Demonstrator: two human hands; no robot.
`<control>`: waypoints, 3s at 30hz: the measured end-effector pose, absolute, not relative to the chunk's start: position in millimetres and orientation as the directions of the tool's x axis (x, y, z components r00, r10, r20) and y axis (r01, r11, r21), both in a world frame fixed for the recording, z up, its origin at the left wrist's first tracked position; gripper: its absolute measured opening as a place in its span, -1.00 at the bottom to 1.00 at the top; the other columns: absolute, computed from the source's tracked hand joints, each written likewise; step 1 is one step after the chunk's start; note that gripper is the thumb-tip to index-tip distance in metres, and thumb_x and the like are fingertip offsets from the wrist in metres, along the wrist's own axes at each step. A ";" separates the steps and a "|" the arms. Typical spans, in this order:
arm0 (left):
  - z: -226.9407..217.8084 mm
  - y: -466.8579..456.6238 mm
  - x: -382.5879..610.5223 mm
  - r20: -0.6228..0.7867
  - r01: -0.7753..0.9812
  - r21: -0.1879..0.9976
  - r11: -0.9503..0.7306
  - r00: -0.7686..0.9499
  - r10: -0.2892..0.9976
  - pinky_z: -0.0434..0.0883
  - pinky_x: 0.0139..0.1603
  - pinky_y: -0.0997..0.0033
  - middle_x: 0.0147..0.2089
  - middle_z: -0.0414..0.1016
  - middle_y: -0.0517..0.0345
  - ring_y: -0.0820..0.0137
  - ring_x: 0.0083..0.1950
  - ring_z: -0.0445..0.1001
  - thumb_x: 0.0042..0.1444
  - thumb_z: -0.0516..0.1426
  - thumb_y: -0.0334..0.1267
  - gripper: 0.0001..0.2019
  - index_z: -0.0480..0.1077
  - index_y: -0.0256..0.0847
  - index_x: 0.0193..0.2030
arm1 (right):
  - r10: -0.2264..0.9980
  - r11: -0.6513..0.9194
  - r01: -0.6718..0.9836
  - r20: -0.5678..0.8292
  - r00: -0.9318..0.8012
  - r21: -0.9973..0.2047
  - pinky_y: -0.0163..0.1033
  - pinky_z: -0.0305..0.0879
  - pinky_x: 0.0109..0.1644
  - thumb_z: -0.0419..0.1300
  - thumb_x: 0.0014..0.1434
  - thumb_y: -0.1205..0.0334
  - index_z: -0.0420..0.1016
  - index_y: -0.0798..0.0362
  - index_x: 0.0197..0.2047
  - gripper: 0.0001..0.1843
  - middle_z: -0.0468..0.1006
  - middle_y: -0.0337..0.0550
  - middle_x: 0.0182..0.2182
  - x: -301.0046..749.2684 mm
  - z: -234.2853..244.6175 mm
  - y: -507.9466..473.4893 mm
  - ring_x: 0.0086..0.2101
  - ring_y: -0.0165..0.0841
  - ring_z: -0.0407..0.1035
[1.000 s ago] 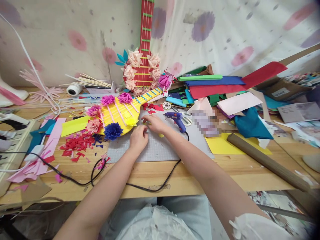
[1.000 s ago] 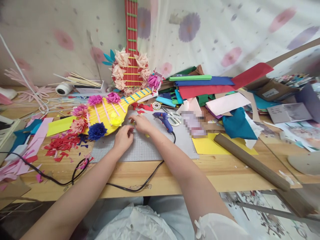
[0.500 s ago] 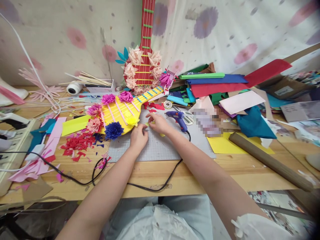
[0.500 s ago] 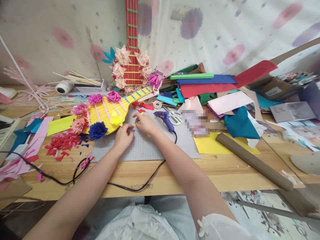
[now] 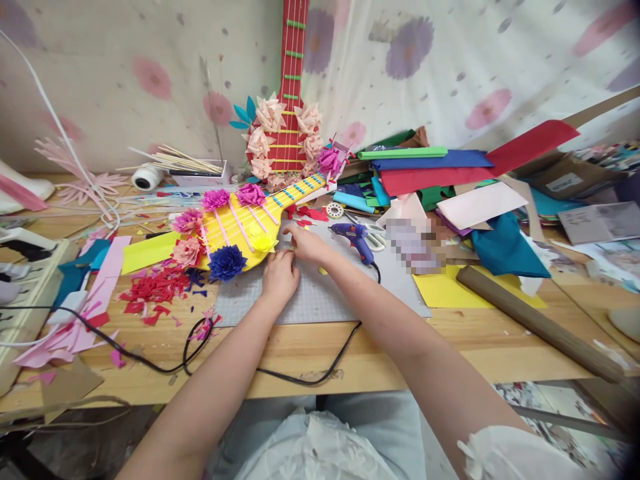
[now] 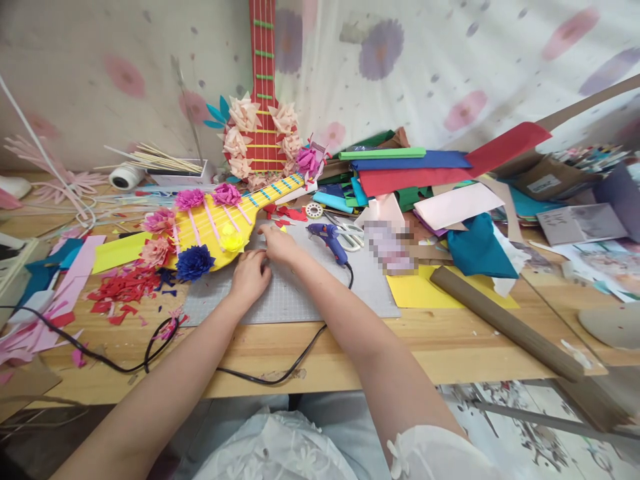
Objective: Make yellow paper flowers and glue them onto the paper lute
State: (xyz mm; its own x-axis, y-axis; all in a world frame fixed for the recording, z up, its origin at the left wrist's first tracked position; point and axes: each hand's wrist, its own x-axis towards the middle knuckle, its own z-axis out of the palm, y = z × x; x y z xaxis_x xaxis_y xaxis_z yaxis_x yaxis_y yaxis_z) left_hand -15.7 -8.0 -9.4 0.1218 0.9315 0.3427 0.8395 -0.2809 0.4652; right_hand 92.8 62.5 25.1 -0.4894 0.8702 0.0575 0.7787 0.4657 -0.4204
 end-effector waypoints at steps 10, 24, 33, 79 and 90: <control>-10.0 -4.0 -10.1 0.242 0.472 0.868 -0.153 -0.133 0.961 0.39 -0.06 0.18 -0.13 0.41 -0.05 0.28 -0.13 0.43 -0.01 0.06 -0.42 -0.77 0.23 -0.22 -0.17 | 0.963 0.128 0.373 0.024 -0.269 -0.919 -0.28 0.29 -0.18 0.05 -0.12 0.53 0.26 0.06 -0.20 -0.63 0.43 -0.26 -0.40 96.3 26.2 65.3 -0.33 -0.44 0.36; -2.5 8.1 10.6 -0.032 -0.210 0.978 -0.007 -0.186 0.982 0.41 -0.39 0.47 -0.40 0.45 0.16 0.43 -0.34 0.47 -0.14 0.22 -0.20 -0.79 0.33 -0.25 -0.39 | 0.987 -0.156 -0.160 -0.145 -0.075 -0.975 -0.23 0.35 -0.22 0.17 -0.21 0.42 0.20 0.02 -0.27 -0.62 0.38 -0.31 -0.42 121.2 17.8 30.4 -0.42 -0.46 0.35; -7.5 12.6 13.8 -0.017 -0.153 0.988 -0.015 -0.206 0.978 0.43 -0.48 0.46 -0.48 0.42 0.19 0.42 -0.40 0.46 -0.13 0.19 -0.28 -0.88 0.34 -0.24 -0.45 | 0.924 -0.067 0.194 -0.134 -0.357 -0.979 -0.28 0.30 -0.29 0.28 -0.13 0.14 0.33 0.07 -0.36 -0.72 0.46 -0.24 -0.45 188.2 39.4 10.0 -0.43 -0.46 0.36; -4.8 15.4 12.0 -0.112 -0.203 0.978 0.055 -0.280 0.954 0.41 -0.59 0.49 -0.54 0.38 0.23 0.44 -0.47 0.44 -0.10 0.18 -0.37 -0.93 0.34 -0.28 -0.48 | 0.987 0.015 0.536 -0.073 -0.143 -0.844 -0.30 0.18 -0.45 0.20 -0.10 -0.23 0.42 0.06 -0.52 -0.53 0.36 -0.26 -0.67 205.7 20.8 12.9 -0.58 -0.44 0.22; -8.2 15.2 10.5 -0.099 -0.182 0.982 0.052 -0.261 0.960 0.43 -0.57 0.46 -0.53 0.39 0.21 0.42 -0.46 0.45 -0.13 0.20 -0.31 -0.89 0.35 -0.28 -0.46 | 0.987 -0.007 0.515 -0.089 -0.134 -0.857 -0.30 0.17 -0.47 0.20 -0.11 -0.24 0.42 0.07 -0.52 -0.52 0.34 -0.26 -0.68 204.0 21.5 12.9 -0.59 -0.45 0.21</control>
State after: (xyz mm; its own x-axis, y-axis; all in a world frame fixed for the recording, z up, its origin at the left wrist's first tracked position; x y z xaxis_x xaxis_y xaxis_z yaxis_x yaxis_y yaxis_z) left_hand 10.5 15.2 -8.2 -0.2610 0.9602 -0.0991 -0.1815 0.0520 0.9820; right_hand 204.0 12.9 21.5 -0.1341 0.9869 -0.0892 0.5154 -0.0074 -0.8569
